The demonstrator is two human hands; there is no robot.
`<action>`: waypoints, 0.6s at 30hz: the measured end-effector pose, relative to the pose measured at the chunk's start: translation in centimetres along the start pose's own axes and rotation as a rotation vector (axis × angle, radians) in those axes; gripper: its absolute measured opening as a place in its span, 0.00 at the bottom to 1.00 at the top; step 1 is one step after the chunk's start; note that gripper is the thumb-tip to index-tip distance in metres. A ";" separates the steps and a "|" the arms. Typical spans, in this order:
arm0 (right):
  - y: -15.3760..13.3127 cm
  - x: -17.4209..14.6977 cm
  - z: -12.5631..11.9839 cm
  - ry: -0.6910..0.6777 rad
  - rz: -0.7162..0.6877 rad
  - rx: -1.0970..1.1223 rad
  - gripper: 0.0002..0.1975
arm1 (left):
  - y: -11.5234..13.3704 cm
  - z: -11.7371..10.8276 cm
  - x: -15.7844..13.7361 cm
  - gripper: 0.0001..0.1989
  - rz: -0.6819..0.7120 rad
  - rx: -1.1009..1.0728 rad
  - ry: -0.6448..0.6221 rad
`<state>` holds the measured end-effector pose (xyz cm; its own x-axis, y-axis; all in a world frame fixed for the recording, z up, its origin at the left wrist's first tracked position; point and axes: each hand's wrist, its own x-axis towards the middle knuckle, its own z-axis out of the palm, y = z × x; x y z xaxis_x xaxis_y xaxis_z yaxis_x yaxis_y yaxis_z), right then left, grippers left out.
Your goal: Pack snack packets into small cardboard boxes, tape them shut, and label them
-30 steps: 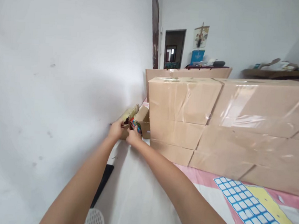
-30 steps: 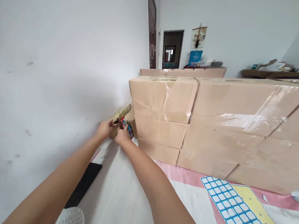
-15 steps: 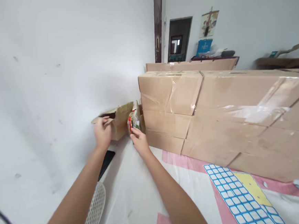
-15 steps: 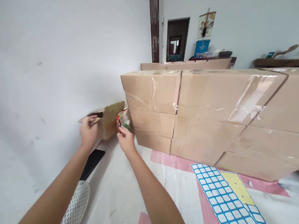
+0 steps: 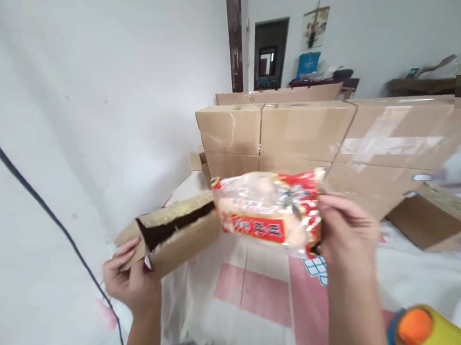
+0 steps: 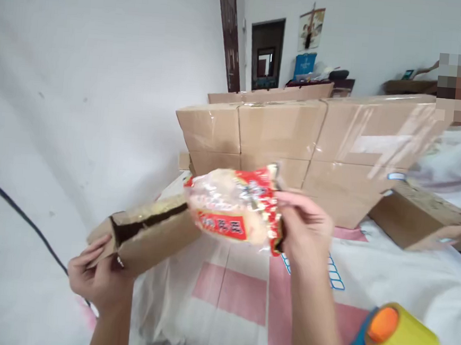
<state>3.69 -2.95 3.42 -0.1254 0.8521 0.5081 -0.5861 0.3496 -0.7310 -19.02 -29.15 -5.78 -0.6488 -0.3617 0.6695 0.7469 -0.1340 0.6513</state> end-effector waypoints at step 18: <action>-3.6 -3.7 -7.8 -0.108 -0.175 -0.130 0.05 | 0.2 -4.4 -9.7 0.10 -0.541 -0.166 -0.625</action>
<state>12.48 -4.33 0.59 -0.1197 0.7301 0.6728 -0.4991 0.5416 -0.6765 -11.98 -29.74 -13.74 -0.8481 0.3626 0.3863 0.2895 -0.2936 0.9110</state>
